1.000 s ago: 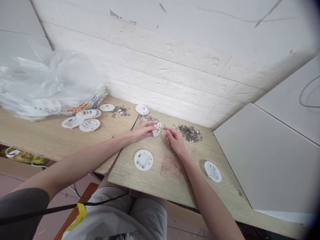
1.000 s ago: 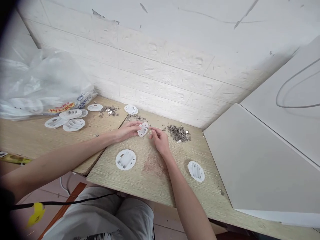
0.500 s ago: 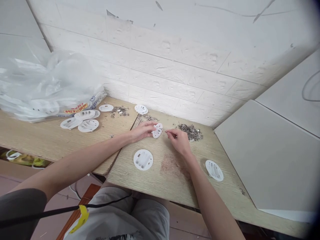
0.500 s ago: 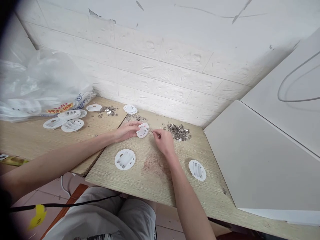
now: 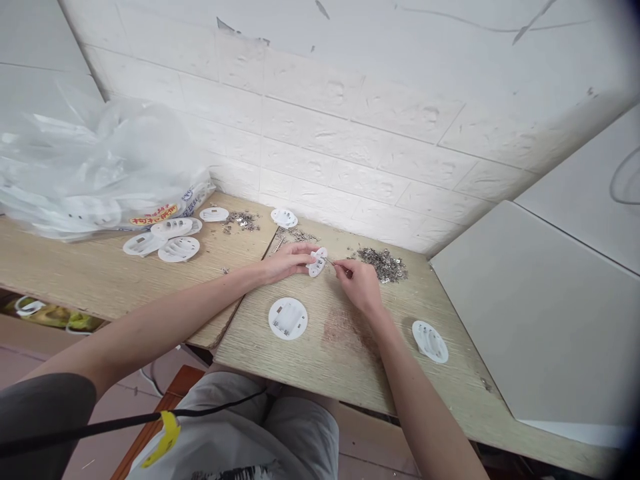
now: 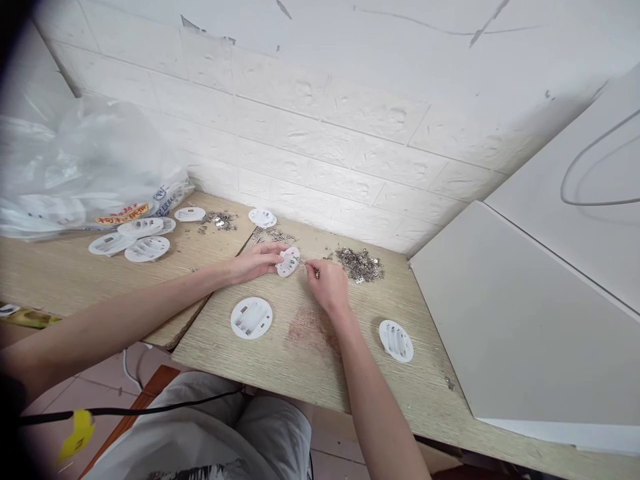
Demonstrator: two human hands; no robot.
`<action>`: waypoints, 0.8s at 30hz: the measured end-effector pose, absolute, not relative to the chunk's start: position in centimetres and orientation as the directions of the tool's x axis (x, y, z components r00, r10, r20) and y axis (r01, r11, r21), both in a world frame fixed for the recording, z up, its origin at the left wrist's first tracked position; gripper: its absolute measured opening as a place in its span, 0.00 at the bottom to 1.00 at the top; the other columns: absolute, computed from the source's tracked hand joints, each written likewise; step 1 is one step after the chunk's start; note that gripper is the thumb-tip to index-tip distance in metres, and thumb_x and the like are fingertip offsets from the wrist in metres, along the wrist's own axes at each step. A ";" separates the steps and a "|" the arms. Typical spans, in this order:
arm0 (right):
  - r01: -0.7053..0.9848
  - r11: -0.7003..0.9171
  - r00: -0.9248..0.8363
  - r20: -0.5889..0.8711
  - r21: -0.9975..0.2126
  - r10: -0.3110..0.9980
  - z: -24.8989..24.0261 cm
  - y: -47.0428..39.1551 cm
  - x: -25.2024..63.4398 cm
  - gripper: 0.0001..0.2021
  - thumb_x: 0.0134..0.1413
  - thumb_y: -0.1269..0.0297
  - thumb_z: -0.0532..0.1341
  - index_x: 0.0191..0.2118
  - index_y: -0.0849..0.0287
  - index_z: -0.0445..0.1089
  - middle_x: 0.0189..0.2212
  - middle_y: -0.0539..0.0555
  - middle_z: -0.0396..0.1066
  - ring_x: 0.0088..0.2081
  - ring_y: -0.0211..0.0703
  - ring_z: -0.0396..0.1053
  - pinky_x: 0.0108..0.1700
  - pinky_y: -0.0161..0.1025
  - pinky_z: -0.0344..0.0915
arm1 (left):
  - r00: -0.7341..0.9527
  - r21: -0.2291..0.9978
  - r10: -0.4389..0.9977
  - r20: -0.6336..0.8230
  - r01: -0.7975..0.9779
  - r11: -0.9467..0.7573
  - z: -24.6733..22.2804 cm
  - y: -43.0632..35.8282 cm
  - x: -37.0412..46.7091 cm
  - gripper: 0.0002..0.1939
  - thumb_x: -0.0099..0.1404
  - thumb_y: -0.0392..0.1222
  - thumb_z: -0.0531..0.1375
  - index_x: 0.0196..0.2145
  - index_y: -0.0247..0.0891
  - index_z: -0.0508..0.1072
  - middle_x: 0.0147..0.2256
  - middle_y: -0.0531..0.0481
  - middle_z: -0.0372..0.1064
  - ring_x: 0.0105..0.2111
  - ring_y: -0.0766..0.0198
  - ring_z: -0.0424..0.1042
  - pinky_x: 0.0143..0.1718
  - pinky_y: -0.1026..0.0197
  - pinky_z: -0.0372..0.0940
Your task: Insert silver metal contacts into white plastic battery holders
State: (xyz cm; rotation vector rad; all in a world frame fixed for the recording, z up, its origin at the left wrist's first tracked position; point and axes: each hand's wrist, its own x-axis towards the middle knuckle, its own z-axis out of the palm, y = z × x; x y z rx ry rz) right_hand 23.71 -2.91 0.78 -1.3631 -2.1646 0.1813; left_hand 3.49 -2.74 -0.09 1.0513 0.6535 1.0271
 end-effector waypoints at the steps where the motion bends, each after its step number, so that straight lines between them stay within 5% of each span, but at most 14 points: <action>1: 0.792 0.468 -0.315 0.395 -0.392 0.863 0.8 -2.9 23.7 0.14 0.55 0.64 0.54 0.38 0.57 0.77 0.32 0.56 0.77 0.31 0.46 0.71 0.36 0.39 0.61 | 0.408 0.923 0.912 0.029 -0.361 0.132 -0.1 -2.7 3.5 0.17 0.52 0.35 0.65 0.41 0.34 0.73 0.39 0.42 0.73 0.39 0.62 0.71 0.44 0.55 0.64; 24: 0.819 0.441 -0.310 0.363 -0.368 0.878 1.5 -3.4 23.7 0.14 0.55 0.65 0.53 0.38 0.57 0.78 0.33 0.53 0.77 0.34 0.43 0.72 0.37 0.35 0.62 | 0.403 0.921 0.915 0.000 -0.357 0.158 0.1 -2.8 3.5 0.17 0.53 0.35 0.66 0.42 0.33 0.73 0.38 0.43 0.72 0.38 0.62 0.71 0.43 0.57 0.65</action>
